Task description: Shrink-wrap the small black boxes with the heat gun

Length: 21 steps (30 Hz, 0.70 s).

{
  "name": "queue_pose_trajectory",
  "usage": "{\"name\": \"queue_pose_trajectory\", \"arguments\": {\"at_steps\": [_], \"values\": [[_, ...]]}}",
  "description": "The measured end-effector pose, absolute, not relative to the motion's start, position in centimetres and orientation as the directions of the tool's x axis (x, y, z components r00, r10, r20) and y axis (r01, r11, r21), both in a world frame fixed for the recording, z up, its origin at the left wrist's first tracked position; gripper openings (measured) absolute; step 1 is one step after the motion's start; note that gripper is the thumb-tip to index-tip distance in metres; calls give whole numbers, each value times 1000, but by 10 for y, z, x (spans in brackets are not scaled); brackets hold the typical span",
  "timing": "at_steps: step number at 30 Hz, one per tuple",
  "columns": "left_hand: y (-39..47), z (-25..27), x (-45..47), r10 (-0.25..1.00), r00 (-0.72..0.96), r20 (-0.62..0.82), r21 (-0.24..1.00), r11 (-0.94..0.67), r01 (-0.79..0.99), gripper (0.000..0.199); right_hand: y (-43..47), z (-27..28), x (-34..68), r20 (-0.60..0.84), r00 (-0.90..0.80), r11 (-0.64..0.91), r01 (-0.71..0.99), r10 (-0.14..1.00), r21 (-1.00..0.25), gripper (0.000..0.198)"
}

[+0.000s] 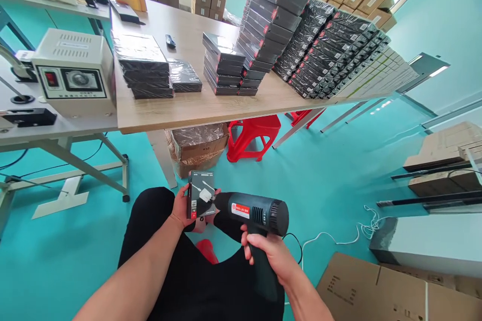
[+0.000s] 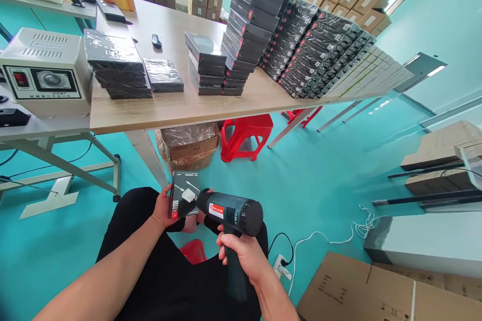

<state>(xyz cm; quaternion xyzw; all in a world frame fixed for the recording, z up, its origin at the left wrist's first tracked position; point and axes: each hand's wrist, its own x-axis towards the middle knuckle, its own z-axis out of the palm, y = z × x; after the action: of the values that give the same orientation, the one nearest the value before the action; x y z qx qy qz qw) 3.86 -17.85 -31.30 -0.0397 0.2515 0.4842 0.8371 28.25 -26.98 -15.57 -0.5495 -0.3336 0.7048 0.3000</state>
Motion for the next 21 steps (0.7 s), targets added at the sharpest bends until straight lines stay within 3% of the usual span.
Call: {"name": "queue_pose_trajectory", "arguments": {"at_steps": [4, 10, 14, 21], "values": [[-178, -317, 34, 806, 398, -438, 175, 511, -842, 56, -283, -164, 297, -598, -311, -657, -137, 739, -741, 30], [-183, -304, 38, 706, 551, -445, 134, 661, -739, 59, -284, -174, 319, -655, -155, -607, -574, 739, -549, 27], [-186, -300, 42, 587, 655, -476, 81, 771, -632, 60, -279, -171, 321, -666, -174, -598, -639, 726, -484, 27], [-188, -304, 45, 560, 622, -547, 125, 790, -601, 53, -274, -172, 316, -671, -166, -589, -655, 723, -473, 26]]}}
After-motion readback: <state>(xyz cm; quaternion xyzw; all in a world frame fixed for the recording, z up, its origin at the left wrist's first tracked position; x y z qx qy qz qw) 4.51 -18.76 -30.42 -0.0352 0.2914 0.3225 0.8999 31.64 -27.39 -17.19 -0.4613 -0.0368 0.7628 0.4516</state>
